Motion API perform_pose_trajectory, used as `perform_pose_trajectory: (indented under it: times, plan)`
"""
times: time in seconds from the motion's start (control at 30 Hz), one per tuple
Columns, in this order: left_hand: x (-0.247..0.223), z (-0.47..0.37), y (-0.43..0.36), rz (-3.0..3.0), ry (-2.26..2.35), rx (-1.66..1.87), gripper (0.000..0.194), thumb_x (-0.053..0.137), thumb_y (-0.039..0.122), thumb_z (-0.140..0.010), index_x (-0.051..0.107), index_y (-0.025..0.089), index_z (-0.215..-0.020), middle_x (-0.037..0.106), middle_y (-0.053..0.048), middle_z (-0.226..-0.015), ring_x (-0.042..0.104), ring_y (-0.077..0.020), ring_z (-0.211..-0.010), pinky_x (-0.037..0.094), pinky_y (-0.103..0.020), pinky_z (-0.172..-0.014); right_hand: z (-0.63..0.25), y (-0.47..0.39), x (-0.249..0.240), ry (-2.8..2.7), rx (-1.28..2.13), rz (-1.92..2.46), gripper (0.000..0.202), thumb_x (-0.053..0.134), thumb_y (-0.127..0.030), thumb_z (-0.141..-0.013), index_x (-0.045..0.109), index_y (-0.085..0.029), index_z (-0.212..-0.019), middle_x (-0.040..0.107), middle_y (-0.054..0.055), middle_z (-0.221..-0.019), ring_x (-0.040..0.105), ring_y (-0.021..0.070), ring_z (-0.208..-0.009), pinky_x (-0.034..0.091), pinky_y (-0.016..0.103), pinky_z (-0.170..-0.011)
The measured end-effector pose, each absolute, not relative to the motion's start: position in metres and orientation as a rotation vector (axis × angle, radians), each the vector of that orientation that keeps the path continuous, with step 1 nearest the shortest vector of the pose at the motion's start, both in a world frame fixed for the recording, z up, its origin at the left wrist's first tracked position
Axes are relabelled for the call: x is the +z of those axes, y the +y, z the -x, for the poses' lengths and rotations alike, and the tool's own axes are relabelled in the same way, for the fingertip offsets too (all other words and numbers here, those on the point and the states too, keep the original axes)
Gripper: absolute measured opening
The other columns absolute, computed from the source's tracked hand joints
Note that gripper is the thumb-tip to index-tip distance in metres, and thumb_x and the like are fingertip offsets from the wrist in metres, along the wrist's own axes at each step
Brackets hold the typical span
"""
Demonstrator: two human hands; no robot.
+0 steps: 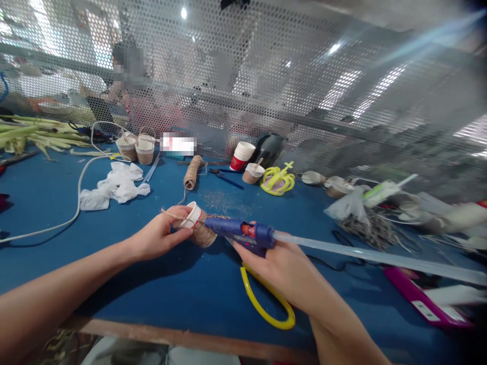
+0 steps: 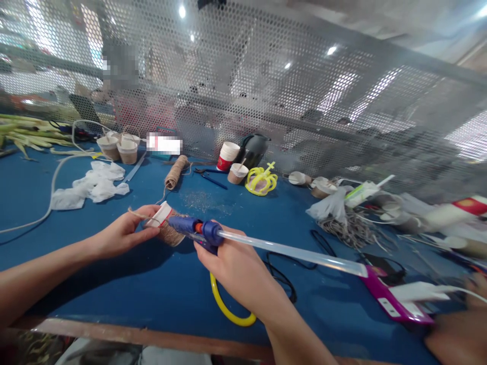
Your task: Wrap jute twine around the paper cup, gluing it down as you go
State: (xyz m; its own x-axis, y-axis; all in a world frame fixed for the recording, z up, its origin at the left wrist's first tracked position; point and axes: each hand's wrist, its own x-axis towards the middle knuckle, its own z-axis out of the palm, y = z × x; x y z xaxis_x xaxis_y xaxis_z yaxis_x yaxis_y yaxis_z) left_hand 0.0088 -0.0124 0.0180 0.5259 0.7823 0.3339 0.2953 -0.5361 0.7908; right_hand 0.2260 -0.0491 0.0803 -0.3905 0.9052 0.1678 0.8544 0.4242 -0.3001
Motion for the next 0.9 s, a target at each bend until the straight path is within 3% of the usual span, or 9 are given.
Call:
perform_pose_trajectory:
  times: [0.3, 0.63, 0.9]
  plan:
    - [0.017, -0.007, -0.010, -2.100, 0.873, 0.894, 0.025, 0.042, 0.025, -0.084, 0.056, 0.015, -0.103, 0.055, -0.008, -0.116, 0.045, -0.0203, -0.112, 0.029, -0.032, -0.100, -0.231, -0.044, 0.081, -2.480, 0.008, 1.357, 0.020, 0.044, -0.021, -0.078, 0.062, -0.015, -0.076, 0.062, 0.006, -0.064, 0.059, 0.0186, -0.060, 0.044, 0.028, -0.056]
    - [0.017, -0.006, -0.012, -2.061, 0.826, 0.894, 0.023, 0.044, 0.024, -0.083, 0.053, 0.015, -0.102, 0.050, -0.011, -0.121, 0.044, -0.0206, -0.114, 0.029, -0.033, -0.101, -0.229, -0.044, 0.088, -2.260, 0.303, 1.445, 0.018, 0.046, -0.027, -0.078, 0.061, -0.018, -0.074, 0.064, 0.002, -0.060, 0.057, 0.0145, -0.053, 0.044, 0.025, -0.053]
    - [0.015, -0.003, -0.010, -2.072, 0.790, 0.896, 0.022, 0.043, 0.024, -0.084, 0.055, 0.014, -0.100, 0.051, -0.011, -0.119, 0.043, -0.0223, -0.115, 0.030, -0.036, -0.101, -0.230, -0.042, 0.086, -2.206, 0.352, 1.492, 0.019, 0.047, -0.029, -0.077, 0.058, -0.018, -0.065, 0.055, -0.003, -0.044, 0.052, 0.0132, -0.045, 0.043, 0.025, -0.051]
